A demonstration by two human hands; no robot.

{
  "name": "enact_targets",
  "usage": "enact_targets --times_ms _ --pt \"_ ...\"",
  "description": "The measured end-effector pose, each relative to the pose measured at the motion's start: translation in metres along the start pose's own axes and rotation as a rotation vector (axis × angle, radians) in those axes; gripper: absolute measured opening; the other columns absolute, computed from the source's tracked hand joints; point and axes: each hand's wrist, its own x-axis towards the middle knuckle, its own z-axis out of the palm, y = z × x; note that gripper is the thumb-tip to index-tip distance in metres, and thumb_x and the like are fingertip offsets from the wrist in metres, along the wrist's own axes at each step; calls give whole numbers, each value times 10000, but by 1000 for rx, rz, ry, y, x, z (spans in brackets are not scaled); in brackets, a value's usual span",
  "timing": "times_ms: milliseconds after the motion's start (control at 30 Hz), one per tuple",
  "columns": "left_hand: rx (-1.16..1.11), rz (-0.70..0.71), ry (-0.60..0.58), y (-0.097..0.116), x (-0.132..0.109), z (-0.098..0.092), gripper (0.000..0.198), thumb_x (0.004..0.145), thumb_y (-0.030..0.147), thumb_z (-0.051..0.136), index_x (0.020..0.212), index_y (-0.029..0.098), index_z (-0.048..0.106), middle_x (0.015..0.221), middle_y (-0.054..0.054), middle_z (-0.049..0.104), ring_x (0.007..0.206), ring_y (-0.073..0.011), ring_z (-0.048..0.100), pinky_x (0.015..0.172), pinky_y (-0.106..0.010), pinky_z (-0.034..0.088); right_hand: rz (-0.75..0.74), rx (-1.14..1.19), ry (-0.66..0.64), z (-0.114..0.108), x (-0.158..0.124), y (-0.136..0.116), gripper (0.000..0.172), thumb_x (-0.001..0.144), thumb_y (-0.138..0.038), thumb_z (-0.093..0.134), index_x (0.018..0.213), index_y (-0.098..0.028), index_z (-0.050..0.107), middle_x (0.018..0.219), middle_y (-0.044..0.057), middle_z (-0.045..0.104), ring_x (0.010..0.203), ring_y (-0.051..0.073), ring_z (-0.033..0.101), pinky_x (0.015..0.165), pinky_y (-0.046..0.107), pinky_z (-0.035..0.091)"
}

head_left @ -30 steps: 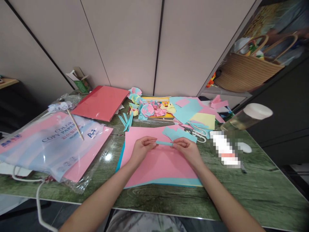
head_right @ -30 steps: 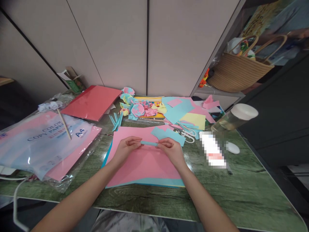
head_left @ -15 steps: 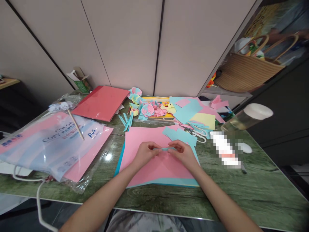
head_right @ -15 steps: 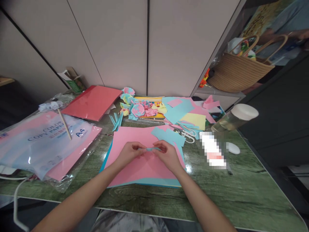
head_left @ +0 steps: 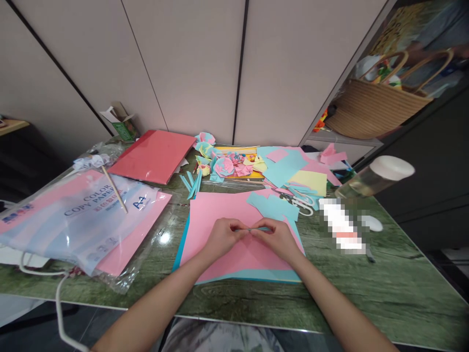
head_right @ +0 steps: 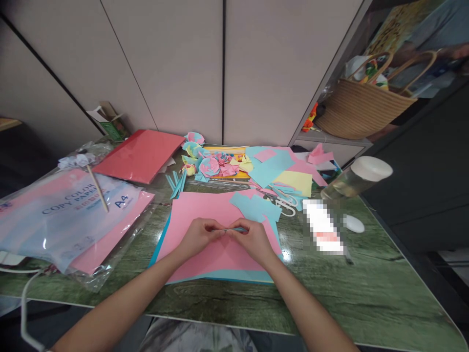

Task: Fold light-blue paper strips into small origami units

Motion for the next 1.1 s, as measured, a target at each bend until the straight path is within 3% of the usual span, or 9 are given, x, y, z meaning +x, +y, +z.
enact_targets --times_ms 300,900,1100 --pt "-103 -79 49 -7 6 -10 197 671 307 591 755 154 682 714 -51 670 587 -143 569 543 -231 445 30 87 8 -5 2 3 200 709 -374 565 693 -185 628 671 24 645 624 150 587 564 247 446" --pt "-129 -112 83 -5 9 -16 183 651 297 617 743 148 673 601 -31 642 509 -117 540 471 -210 415 107 272 27 -16 7 9 268 689 -413 585 759 -156 614 636 52 660 577 161 611 513 255 465" --pt "-145 -89 89 -2 11 -20 187 652 286 615 768 151 673 651 -32 651 557 -119 553 537 -221 436 87 315 33 -20 10 12 217 706 -374 589 715 -157 598 639 47 663 575 150 611 547 253 460"
